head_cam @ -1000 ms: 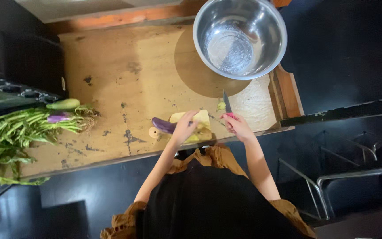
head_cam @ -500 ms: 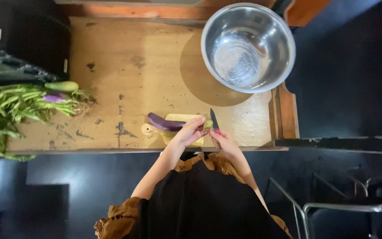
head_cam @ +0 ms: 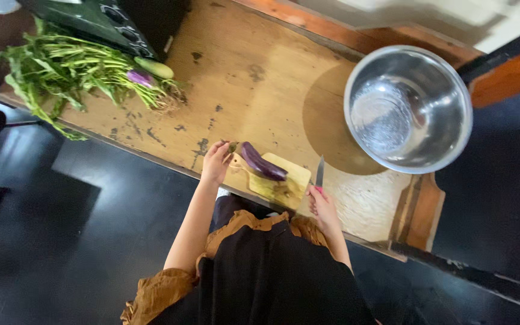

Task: The person slices a whole purple eggplant into several pieces on a small wooden cutting board using a knife.

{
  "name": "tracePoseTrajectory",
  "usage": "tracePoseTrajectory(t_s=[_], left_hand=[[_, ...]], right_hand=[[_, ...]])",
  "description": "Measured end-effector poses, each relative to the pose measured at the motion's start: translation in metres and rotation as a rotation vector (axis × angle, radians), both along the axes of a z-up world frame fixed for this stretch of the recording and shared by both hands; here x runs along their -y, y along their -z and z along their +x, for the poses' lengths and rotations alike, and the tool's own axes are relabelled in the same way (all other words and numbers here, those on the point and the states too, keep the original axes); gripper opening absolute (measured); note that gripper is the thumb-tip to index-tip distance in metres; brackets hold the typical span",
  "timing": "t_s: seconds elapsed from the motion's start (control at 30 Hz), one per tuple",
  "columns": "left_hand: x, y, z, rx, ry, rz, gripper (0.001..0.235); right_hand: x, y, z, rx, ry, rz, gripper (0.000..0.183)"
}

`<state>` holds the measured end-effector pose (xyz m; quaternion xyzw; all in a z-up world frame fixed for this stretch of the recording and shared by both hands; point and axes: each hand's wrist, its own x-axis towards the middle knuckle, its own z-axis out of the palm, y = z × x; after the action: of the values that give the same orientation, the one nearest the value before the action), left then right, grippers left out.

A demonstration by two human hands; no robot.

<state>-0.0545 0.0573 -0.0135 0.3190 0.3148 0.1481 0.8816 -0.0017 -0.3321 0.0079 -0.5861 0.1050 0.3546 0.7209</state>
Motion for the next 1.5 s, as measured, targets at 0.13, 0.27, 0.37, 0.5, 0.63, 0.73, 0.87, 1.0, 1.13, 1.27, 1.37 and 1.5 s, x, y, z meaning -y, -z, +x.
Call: tracePoseTrajectory(t_s=[0.13,0.27,0.37,0.5,0.63,0.73,0.87,1.0,1.13,1.27,1.37,1.5], left_hand=[[-0.042,0.024,-0.019,-0.029,-0.003,0.421,0.021],[-0.078,0.008,-0.039,-0.347,-0.020,1.095,0.024],[-0.102,0.000,-0.028,-0.458,0.069,1.281,0.021],[-0.126,-0.002,0.014,-0.455,0.178,1.363,0.019],[-0.146,-0.002,0.070,-0.401,0.239,1.463,0.019],[-0.176,-0.005,0.106,-0.498,0.307,1.576,0.017],[-0.201,-0.001,0.133,-0.432,0.410,1.632,0.021],[-0.184,-0.002,0.134,-0.367,0.246,1.880,0.043],[-0.108,-0.029,0.096,-0.151,0.426,1.835,0.046],[-0.013,-0.057,0.058,0.168,0.721,1.781,0.051],[0.031,-0.063,0.044,0.386,0.820,1.900,0.063],[0.058,-0.047,0.038,0.402,0.884,1.961,0.070]], right_hand=[[-0.027,0.001,0.010,0.149,-0.044,-0.080,0.024],[-0.062,-0.011,0.008,0.320,0.035,-0.270,0.028],[-0.088,-0.009,0.000,0.369,0.106,-0.267,0.027],[-0.112,-0.008,-0.011,0.502,0.091,-0.310,0.021],[-0.128,-0.016,-0.027,0.518,0.099,-0.259,0.019],[-0.141,-0.025,-0.039,0.550,0.097,-0.467,0.020],[-0.158,-0.028,-0.048,0.490,0.238,-0.489,0.020],[-0.164,-0.010,-0.054,0.314,0.392,-0.449,0.020],[-0.149,0.010,-0.051,0.433,0.482,-0.395,0.022],[-0.121,0.009,-0.053,0.337,0.460,-0.659,0.033],[-0.096,0.005,-0.053,0.403,0.486,-0.675,0.029],[-0.068,0.017,-0.050,0.676,0.377,-0.750,0.023]])
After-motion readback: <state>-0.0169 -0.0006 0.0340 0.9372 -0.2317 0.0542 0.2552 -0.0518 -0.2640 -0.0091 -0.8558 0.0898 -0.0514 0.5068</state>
